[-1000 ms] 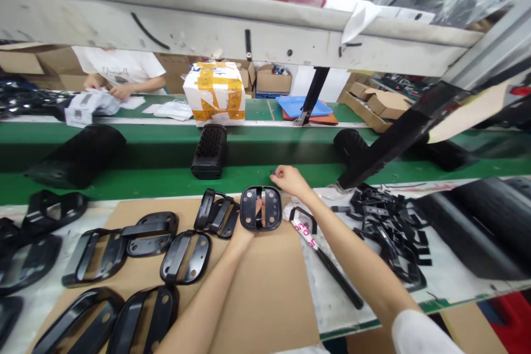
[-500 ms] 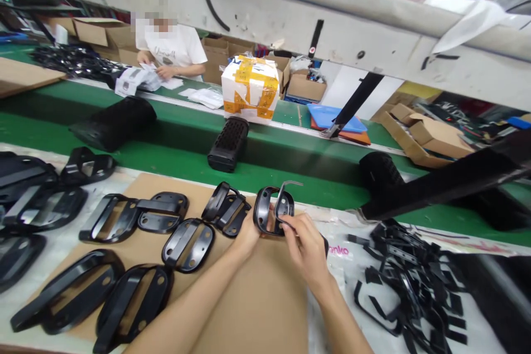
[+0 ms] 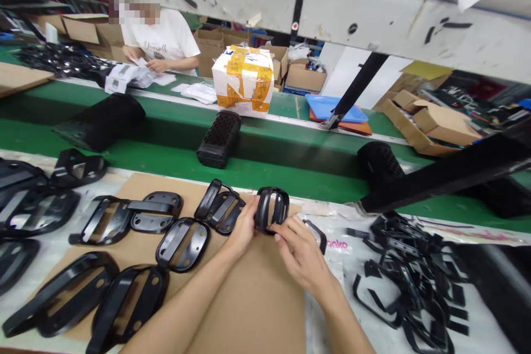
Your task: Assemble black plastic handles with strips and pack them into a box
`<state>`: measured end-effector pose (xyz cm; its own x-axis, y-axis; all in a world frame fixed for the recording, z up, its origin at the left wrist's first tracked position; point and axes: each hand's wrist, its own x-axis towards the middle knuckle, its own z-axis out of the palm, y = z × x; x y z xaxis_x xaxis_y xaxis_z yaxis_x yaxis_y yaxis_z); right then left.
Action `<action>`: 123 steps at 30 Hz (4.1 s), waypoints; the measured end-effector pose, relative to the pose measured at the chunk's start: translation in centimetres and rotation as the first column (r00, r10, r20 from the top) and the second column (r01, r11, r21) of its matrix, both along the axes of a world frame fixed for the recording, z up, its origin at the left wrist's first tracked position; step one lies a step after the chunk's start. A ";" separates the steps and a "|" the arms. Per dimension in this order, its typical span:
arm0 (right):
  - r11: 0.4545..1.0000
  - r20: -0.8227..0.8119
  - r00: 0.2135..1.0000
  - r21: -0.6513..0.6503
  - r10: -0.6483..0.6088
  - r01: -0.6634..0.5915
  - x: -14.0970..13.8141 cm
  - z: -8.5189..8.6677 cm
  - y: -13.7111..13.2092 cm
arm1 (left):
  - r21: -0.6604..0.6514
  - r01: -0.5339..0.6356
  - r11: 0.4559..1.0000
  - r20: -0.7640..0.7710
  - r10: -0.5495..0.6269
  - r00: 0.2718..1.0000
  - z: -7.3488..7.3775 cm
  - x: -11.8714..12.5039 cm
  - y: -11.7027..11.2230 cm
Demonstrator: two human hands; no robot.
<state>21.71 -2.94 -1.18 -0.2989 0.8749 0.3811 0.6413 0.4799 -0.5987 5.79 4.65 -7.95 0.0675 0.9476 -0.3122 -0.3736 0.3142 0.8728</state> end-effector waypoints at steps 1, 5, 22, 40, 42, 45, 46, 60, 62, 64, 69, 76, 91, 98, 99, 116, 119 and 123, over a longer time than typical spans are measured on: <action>1.000 0.000 1.000 -0.008 -0.001 0.001 0.1 0.1 0.0 | -0.001 0.002 1.000 -0.002 -0.002 1.000 0.0 0.0 0.0; 0.999 0.019 1.000 -0.040 0.001 0.000 0.1 0.2 0.0 | -0.001 0.064 0.998 0.012 -0.064 0.998 0.2 0.1 -0.1; 0.996 0.020 1.000 -0.094 -0.004 0.006 -0.2 0.0 0.1 | -0.108 0.099 0.989 0.276 -0.065 0.959 3.0 0.5 -0.3; 0.979 -0.236 0.950 -0.051 -0.205 0.199 0.1 -1.1 0.5 | -0.062 0.385 0.921 0.416 -0.327 0.849 3.5 0.6 -0.9; 0.986 -0.265 0.951 -0.090 -0.161 0.141 -0.1 -1.2 0.4 | 0.004 0.363 0.932 0.333 -0.343 0.878 3.7 0.6 -1.1; 0.981 -0.299 0.938 -0.133 -0.179 0.144 -0.3 -1.3 0.4 | 0.096 0.342 0.935 0.158 -0.354 0.922 3.6 0.4 -1.1; 0.979 -0.306 0.934 -0.145 -0.183 0.145 -0.3 -1.3 0.4 | 0.112 0.345 0.932 0.115 -0.357 0.927 3.6 0.4 -1.1; 0.972 -0.306 0.930 -0.178 -0.204 0.155 -0.6 -1.3 0.6 | 0.127 0.336 0.933 0.017 -0.341 0.940 2.8 0.5 -0.8; 0.972 -0.289 0.935 -0.176 -0.203 0.157 -0.6 -1.2 0.6 | 0.145 0.316 0.938 0.034 -0.324 0.945 2.8 0.6 -0.9; 0.974 -0.286 0.937 -0.167 -0.199 0.155 -0.4 -1.1 0.7 | 0.117 0.305 0.945 0.106 -0.317 0.942 3.0 0.6 -1.1; 0.984 -0.338 0.927 -0.122 -0.164 0.130 0.0 -1.3 0.6 | -0.074 0.416 0.906 0.376 -0.361 0.853 3.8 0.3 -1.1; 0.982 -0.360 0.916 -0.121 -0.179 0.144 0.1 -1.6 0.6 | -0.028 0.377 0.926 0.301 -0.352 0.887 4.0 0.5 -1.3; 0.992 -0.373 0.920 -0.082 -0.123 0.099 0.3 -1.8 0.8 | -0.151 0.616 0.773 0.694 -0.361 0.623 4.4 -0.6 -0.6; 0.994 -0.358 0.930 -0.103 -0.078 0.043 0.7 -1.5 0.9 | -0.117 0.548 0.828 0.702 -0.322 0.635 4.8 0.0 -1.4; 0.994 -0.356 0.931 -0.102 -0.075 0.041 0.7 -1.5 0.9 | -0.117 0.554 0.824 0.695 -0.330 0.638 4.9 0.0 -1.3; 0.953 -0.078 0.956 -0.140 -0.283 0.270 2.3 -1.2 1.5 | -0.199 0.526 0.827 0.667 -0.278 0.691 3.9 -0.6 0.3; 0.935 -0.099 0.932 -0.106 -0.349 0.339 2.7 -1.1 1.5 | -0.176 0.455 0.873 0.628 -0.256 0.735 3.7 -0.4 0.3; 0.963 -0.353 0.919 -0.254 -0.177 0.088 2.2 -0.9 0.8 | -0.135 0.418 0.898 0.575 -0.273 0.771 4.1 -0.4 -0.1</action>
